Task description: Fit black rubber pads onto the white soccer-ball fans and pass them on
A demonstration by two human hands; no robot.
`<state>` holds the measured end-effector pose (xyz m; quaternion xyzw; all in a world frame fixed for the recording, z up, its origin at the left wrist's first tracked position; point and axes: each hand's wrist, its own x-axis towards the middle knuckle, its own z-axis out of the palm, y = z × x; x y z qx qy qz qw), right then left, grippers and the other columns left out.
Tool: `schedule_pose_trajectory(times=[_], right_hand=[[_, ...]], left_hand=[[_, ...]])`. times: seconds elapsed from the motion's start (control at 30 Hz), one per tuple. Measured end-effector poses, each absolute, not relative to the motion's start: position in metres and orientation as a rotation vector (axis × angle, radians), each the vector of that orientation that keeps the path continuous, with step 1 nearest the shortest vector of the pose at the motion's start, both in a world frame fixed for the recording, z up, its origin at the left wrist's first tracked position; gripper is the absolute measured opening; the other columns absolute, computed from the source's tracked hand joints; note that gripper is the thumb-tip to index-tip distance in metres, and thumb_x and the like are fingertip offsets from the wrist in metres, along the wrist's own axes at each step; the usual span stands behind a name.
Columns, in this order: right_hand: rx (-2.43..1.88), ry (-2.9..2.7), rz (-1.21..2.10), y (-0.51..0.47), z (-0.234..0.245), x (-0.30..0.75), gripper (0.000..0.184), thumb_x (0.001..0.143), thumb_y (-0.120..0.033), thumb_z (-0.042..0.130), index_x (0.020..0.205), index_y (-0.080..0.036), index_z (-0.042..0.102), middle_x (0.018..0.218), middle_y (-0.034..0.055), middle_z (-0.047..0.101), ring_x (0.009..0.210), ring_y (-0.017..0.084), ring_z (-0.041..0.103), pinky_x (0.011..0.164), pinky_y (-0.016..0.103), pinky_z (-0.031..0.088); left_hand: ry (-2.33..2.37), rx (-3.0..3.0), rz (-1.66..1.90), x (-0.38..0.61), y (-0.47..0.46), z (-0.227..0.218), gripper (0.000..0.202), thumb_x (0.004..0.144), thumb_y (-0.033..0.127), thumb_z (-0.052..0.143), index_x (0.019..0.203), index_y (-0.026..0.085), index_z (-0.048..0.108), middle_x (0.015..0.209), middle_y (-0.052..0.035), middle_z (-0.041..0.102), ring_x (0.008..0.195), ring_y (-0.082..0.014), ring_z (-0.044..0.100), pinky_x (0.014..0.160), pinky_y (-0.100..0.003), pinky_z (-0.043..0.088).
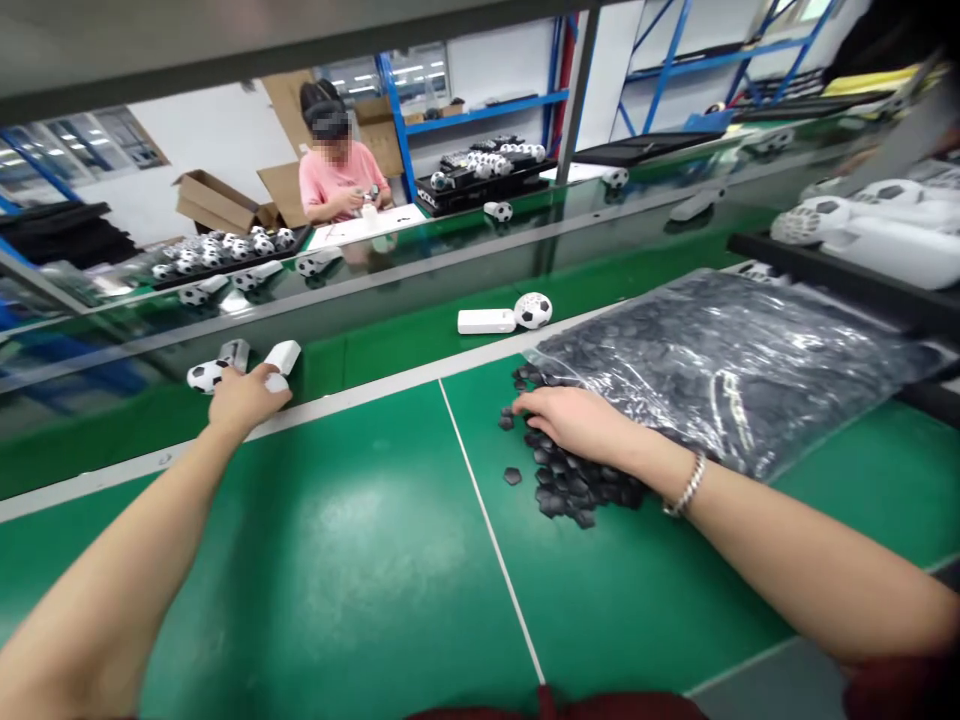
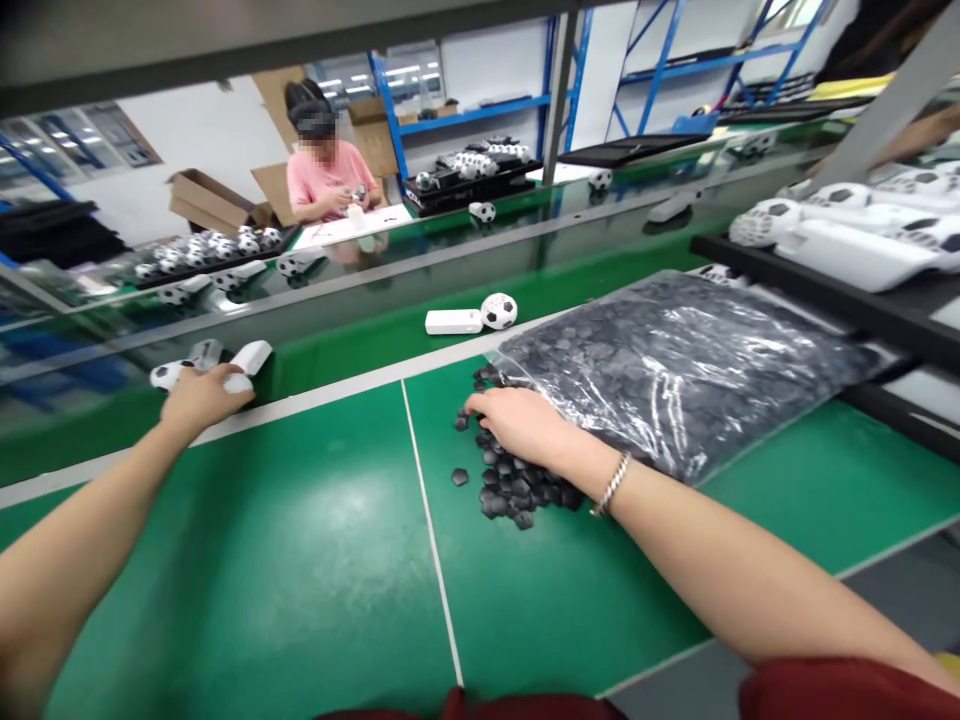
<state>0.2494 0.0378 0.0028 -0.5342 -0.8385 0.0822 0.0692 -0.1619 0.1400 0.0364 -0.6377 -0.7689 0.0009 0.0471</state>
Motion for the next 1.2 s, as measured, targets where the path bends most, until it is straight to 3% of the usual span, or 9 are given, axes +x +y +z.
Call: schedule_pose_trajectory(times=[0.1, 0.27, 0.4, 0.53, 0.6, 0.67, 0.83, 0.93, 1.2], right_hand=[[-1.579, -2.484, 0.279, 0.034, 0.007, 0.246, 0.029, 0.085, -0.016, 0.043, 0.108, -0.024, 0.058, 0.098, 0.0054, 0.064, 0.087, 0.020, 0.060, 0.071, 0.028, 0.043], [-1.448, -2.463, 0.340, 0.033, 0.007, 0.239, 0.025, 0.085, -0.017, 0.043, 0.094, -0.020, 0.065, 0.089, 0.0049, 0.064, 0.077, 0.016, 0.059, 0.070, 0.028, 0.043], [-1.358, -2.331, 0.586, 0.028, 0.009, 0.233, 0.017, 0.080, -0.019, 0.053, 0.091, -0.016, 0.066, 0.081, 0.0031, 0.066, 0.072, 0.013, 0.059, 0.070, 0.026, 0.045], [-1.215, -2.270, 0.754, 0.022, 0.010, 0.227, 0.015, 0.078, -0.022, 0.059, 0.091, -0.017, 0.066, 0.080, 0.0015, 0.066, 0.072, 0.011, 0.059, 0.070, 0.024, 0.046], [-1.122, -2.287, 0.696, 0.020, 0.010, 0.226, 0.011, 0.079, -0.023, 0.059, 0.084, -0.017, 0.067, 0.082, 0.0022, 0.065, 0.079, 0.012, 0.058, 0.075, 0.025, 0.045], [-1.077, -2.280, 0.653, 0.020, 0.010, 0.226, 0.011, 0.080, -0.024, 0.058, 0.080, -0.017, 0.067, 0.082, 0.0023, 0.065, 0.081, 0.012, 0.058, 0.078, 0.026, 0.044], [-1.138, -2.224, 0.671, 0.019, 0.010, 0.224, 0.014, 0.081, -0.021, 0.055, 0.090, -0.018, 0.066, 0.084, 0.0012, 0.067, 0.078, 0.012, 0.060, 0.075, 0.026, 0.045], [-1.141, -2.247, 0.621, 0.017, 0.011, 0.223, 0.021, 0.082, -0.018, 0.053, 0.100, -0.016, 0.063, 0.089, 0.0036, 0.066, 0.083, 0.013, 0.059, 0.078, 0.028, 0.045], [-1.018, -2.249, 0.769, 0.002, 0.012, 0.213, 0.008, 0.080, -0.016, 0.053, 0.086, -0.016, 0.059, 0.078, 0.0008, 0.063, 0.070, 0.011, 0.055, 0.066, 0.023, 0.043]], left_hand=[[-2.298, -2.017, 0.057, -0.141, 0.100, 0.040, 0.050, 0.077, 0.047, 0.046, 0.121, 0.023, 0.046, 0.108, -0.0083, 0.044, 0.097, -0.0313, 0.052, 0.084, -0.042, 0.043], [-2.073, -2.303, 0.196, -0.096, 0.013, 0.026, 0.054, 0.078, 0.054, 0.040, 0.121, 0.021, 0.044, 0.116, -0.0133, 0.038, 0.073, -0.0235, 0.058, 0.070, -0.039, 0.048], [-1.879, -2.715, 0.248, -0.077, -0.025, 0.027, 0.065, 0.071, 0.034, 0.051, 0.133, 0.033, 0.029, 0.130, -0.0085, 0.034, 0.067, -0.0183, 0.059, 0.057, -0.031, 0.048], [-1.406, -2.899, 0.192, -0.067, -0.016, 0.034, 0.054, 0.074, 0.026, 0.047, 0.127, 0.034, 0.042, 0.129, -0.0049, 0.044, 0.107, -0.0280, 0.050, 0.086, -0.038, 0.042], [-1.206, -2.930, 0.131, -0.057, -0.003, 0.034, 0.049, 0.073, 0.037, 0.053, 0.121, 0.031, 0.048, 0.130, -0.0045, 0.047, 0.122, -0.0308, 0.036, 0.102, -0.046, 0.026], [-1.135, -2.974, 0.105, -0.042, 0.006, 0.032, 0.055, 0.070, 0.050, 0.058, 0.119, 0.028, 0.048, 0.125, -0.0053, 0.051, 0.121, -0.0297, 0.038, 0.106, -0.047, 0.017], [-1.464, -2.893, 0.074, 0.000, 0.000, 0.018, 0.069, 0.064, 0.069, 0.054, 0.111, 0.019, 0.049, 0.102, -0.0100, 0.059, 0.094, -0.0282, 0.055, 0.083, -0.039, 0.042], [-1.739, -2.783, 0.001, 0.014, -0.011, 0.008, 0.073, 0.064, 0.073, 0.051, 0.112, 0.019, 0.044, 0.101, -0.0107, 0.059, 0.092, -0.0288, 0.057, 0.072, -0.036, 0.046], [-1.968, -2.764, -0.053, 0.020, -0.022, 0.009, 0.068, 0.072, 0.059, 0.054, 0.120, 0.016, 0.037, 0.113, -0.0131, 0.053, 0.101, -0.0295, 0.054, 0.077, -0.036, 0.047]])
